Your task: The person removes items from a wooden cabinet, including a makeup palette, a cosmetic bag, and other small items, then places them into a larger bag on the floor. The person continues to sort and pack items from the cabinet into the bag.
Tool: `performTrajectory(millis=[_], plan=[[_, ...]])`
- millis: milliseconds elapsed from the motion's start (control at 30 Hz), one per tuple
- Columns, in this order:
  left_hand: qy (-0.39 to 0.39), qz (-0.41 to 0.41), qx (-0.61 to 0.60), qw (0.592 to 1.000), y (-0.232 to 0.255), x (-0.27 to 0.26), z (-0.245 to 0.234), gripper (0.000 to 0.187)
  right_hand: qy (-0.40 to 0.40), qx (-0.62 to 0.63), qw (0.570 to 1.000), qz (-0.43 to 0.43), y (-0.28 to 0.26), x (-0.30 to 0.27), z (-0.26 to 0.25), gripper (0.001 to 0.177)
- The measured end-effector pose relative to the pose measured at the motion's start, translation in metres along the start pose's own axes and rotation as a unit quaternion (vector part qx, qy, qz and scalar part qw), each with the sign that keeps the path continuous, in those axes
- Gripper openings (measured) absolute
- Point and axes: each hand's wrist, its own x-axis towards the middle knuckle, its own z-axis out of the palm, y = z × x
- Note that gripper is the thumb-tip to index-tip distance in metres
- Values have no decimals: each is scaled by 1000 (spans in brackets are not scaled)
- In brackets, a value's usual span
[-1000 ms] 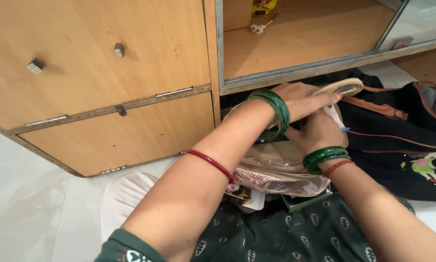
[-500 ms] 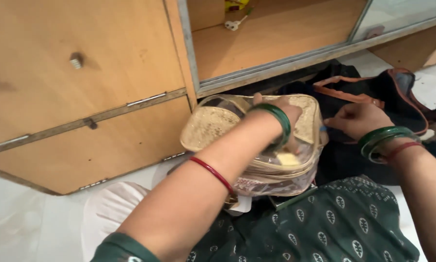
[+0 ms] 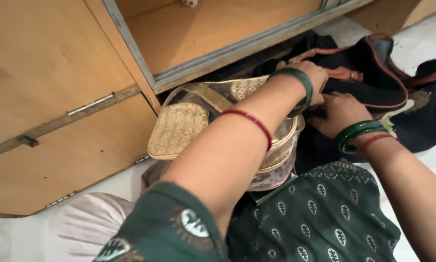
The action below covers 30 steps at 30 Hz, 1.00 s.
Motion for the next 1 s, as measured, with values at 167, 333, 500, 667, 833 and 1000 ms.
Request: performTrajectory(millis=[167,333,500,667,833,1000], plan=[[-30,-14,62,998,0,31,20,50,-71,81,994,33,5,-1,14,35],[-66,-23,96,993,3,48,27,62,6,8,999,30,12,-3,25,43],[-97,-20,114,989,1,53,42,74,15,-121,989,89,6,-4,26,59],[-118,-7,110,987,3,59,50,86,62,-99,993,13,19,-9,26,32],[-78,4,62,995,8,65,68,99,158,-75,983,-54,29,-17,28,12],[-8,41,11,999,2,86,80,35,290,-58,955,-34,23,-27,22,10]])
